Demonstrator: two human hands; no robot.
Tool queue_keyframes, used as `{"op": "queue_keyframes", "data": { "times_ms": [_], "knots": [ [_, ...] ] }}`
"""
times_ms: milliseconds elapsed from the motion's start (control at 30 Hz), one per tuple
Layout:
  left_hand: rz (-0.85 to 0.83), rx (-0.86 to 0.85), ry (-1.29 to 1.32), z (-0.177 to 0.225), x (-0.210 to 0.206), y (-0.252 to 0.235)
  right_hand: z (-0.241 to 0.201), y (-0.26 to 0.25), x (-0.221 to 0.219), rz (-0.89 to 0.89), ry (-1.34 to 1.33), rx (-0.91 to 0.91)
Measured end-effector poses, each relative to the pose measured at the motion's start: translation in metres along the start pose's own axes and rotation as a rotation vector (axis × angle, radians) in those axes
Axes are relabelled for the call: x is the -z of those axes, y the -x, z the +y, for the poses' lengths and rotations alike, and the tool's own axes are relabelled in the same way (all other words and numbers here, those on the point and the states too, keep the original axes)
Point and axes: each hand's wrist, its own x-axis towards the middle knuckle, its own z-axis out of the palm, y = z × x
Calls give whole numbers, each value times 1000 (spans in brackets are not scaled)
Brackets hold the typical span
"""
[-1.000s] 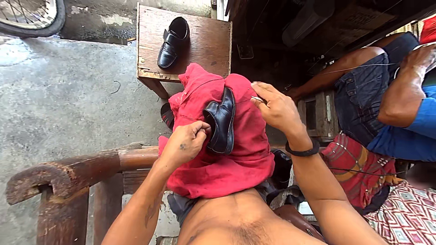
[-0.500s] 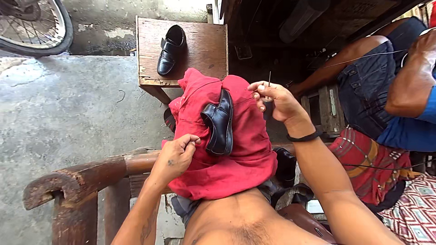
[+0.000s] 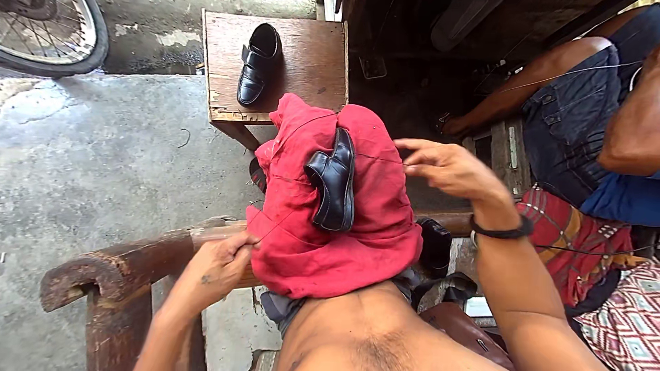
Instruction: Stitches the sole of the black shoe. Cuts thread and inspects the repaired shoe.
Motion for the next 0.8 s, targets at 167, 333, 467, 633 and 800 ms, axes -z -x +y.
{"op": "queue_keyframes", "data": {
  "times_ms": [167, 333, 467, 633, 800],
  "knots": [
    [-146, -362, 729, -8, 11, 3, 56, 17, 26, 215, 280, -469],
    [-52, -575, 1399, 74, -17, -60, -22, -44, -66, 179, -62, 27],
    [170, -288, 678, 82, -13, -65, -20, -60, -66, 117, 60, -56],
    [208, -243, 239, 87, -30, -68, -27, -41, -65, 358, -116, 150],
    [213, -299, 97, 87, -37, -77, -28, -53, -75, 137, 1, 114]
  ]
}}
